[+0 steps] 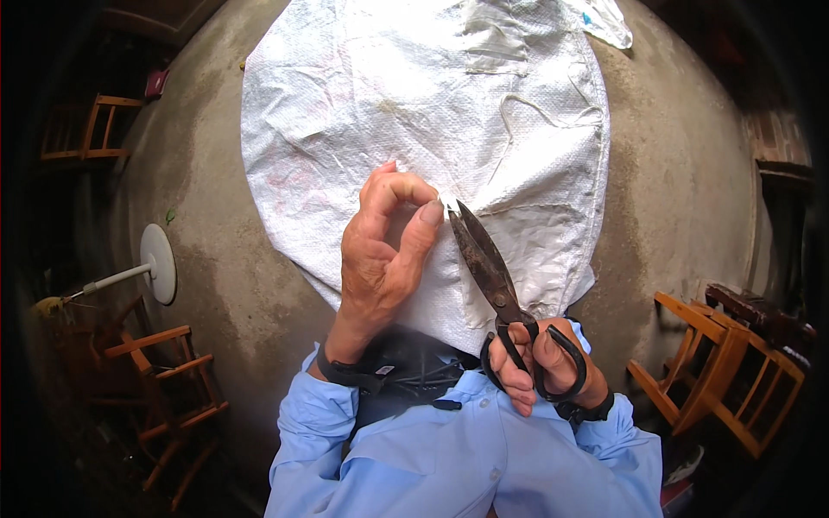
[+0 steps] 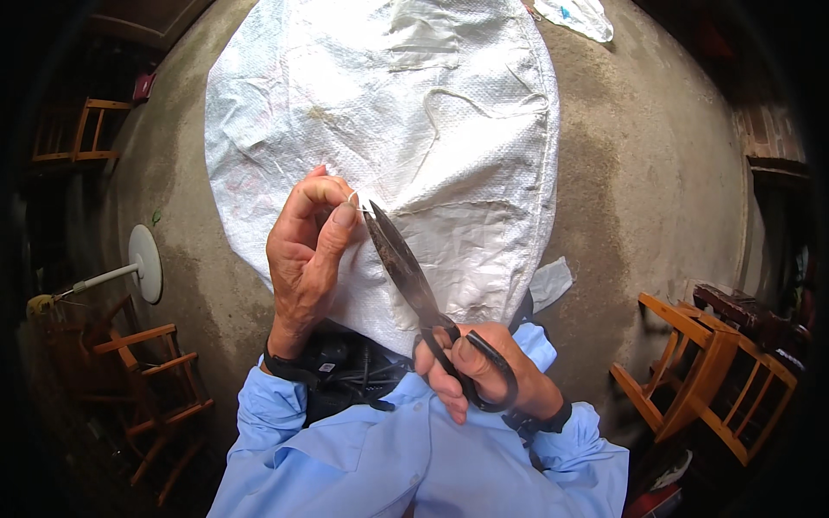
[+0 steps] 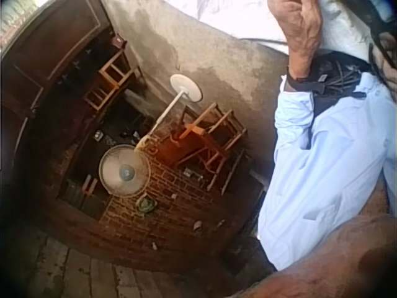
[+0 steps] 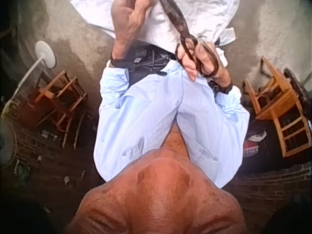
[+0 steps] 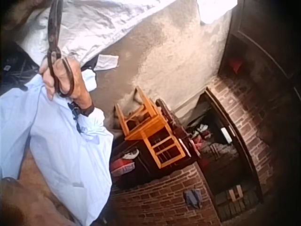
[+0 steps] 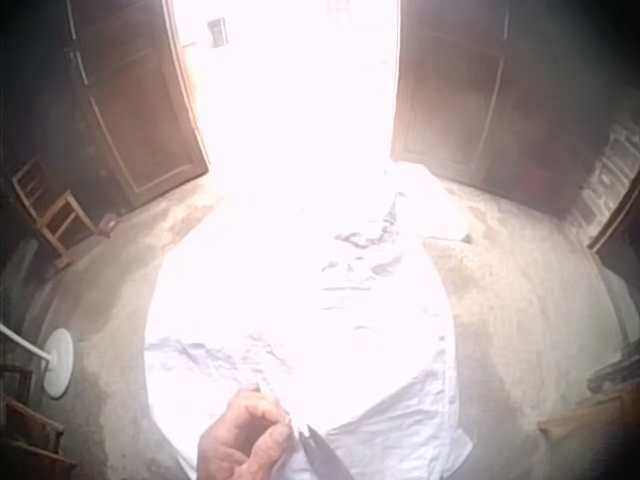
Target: Repair a hole in a large white woven bag using a patch and needle.
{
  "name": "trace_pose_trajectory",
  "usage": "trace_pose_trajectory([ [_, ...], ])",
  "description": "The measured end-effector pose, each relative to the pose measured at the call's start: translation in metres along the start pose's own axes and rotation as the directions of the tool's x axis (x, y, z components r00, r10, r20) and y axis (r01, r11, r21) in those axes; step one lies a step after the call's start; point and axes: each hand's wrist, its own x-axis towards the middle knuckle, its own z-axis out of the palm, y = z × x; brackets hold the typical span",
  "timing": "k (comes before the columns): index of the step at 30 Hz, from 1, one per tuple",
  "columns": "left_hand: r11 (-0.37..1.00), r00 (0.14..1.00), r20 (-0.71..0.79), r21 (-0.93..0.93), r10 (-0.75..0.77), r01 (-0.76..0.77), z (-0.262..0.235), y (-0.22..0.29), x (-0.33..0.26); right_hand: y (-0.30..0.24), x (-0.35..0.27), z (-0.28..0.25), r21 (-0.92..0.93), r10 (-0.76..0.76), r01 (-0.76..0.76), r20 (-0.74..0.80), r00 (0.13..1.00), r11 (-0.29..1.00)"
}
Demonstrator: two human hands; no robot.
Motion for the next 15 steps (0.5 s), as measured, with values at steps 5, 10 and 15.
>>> trace_pose_trajectory([
  [5, 1.000, 1.000, 0.011, -0.001, 0.002, -0.002, 0.0003, -0.0018, -0.0003, 0.0025, 0.0029, 0.0030, 0.017, 0.001, -0.001, -0.009, 1.000, 1.000],
  [10, 0.999, 0.999, 0.024, 0.019, 0.031, -0.031, -0.0004, -0.0015, -0.0001, 0.0073, 0.0038, 0.0021, 0.047, -0.011, 0.010, 0.009, 1.000, 0.999],
  [15, 0.999, 0.999, 0.031, 0.020, 0.034, -0.034, -0.0001, -0.0017, -0.0002, 0.0090, 0.0072, 0.0051, 0.079, -0.039, 0.039, -0.003, 0.999, 0.996],
])
